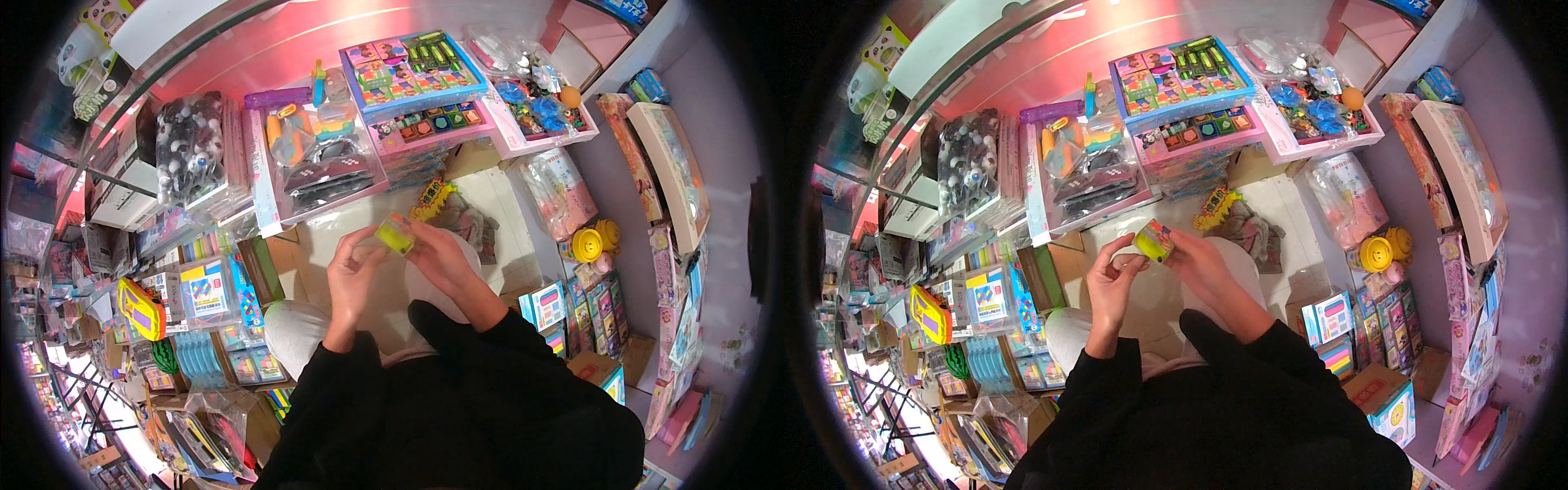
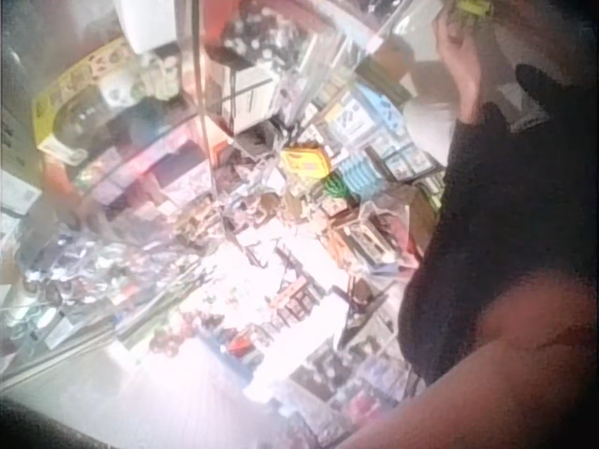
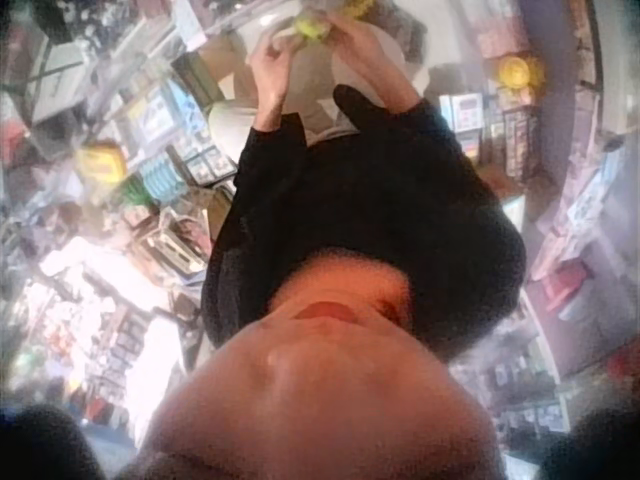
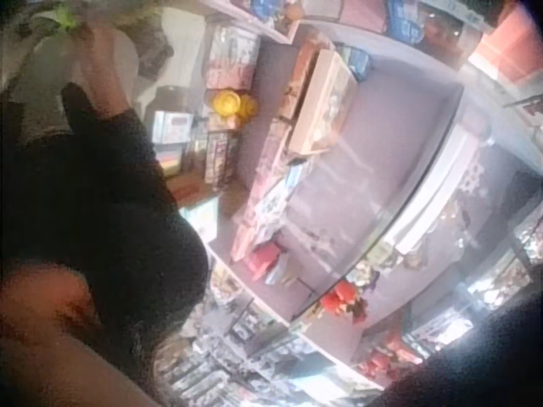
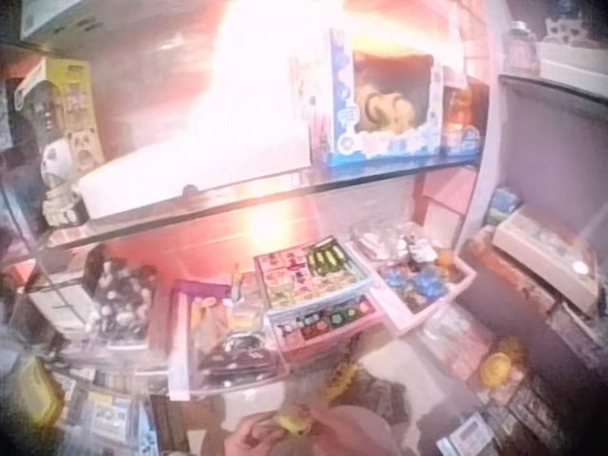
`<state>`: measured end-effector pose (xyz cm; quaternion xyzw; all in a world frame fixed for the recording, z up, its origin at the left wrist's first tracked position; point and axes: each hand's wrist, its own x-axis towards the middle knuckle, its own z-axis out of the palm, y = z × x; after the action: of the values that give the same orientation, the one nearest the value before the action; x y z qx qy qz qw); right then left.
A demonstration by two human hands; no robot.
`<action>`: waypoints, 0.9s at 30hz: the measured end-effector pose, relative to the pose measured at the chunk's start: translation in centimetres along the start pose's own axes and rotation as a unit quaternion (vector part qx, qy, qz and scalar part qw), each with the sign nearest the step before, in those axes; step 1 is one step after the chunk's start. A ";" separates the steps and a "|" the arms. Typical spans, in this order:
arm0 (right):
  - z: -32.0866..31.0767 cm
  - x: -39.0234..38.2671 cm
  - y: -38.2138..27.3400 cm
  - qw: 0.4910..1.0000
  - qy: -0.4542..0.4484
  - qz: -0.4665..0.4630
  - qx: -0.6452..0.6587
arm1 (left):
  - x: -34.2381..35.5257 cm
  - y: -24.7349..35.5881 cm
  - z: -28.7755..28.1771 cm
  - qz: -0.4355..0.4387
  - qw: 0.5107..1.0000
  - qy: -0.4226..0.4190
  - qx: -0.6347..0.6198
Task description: The person walks through a toy store aisle and repeatedly picks up various toys and stationery items from shelves and bins. They examine each item briefly and place it back, sometimes in a different position, without using any tools.
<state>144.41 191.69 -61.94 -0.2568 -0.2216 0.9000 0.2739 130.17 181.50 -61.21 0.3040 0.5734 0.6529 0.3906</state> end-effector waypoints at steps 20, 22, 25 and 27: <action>-7.3 -2.6 -0.5 0.965 0.178 -0.113 -0.156 | -1.6 -0.5 -0.6 0.267 0.868 -0.057 0.415; -14.4 -5.5 -1.6 0.906 0.304 -0.194 -0.223 | -1.9 -1.1 -0.7 0.262 0.869 -0.070 0.414; -26.9 -12.2 -1.7 0.769 0.530 -0.248 -0.258 | -1.9 -1.7 -1.3 0.238 0.864 -0.101 0.431; -34.6 -17.0 -0.8 0.594 0.672 -0.212 -0.389 | -1.6 -2.0 -1.7 0.233 0.860 -0.111 0.439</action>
<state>177.10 190.88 -82.37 -0.8164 -0.3523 0.2174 0.4027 129.85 179.31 -63.34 0.6395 0.6658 0.3670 0.1140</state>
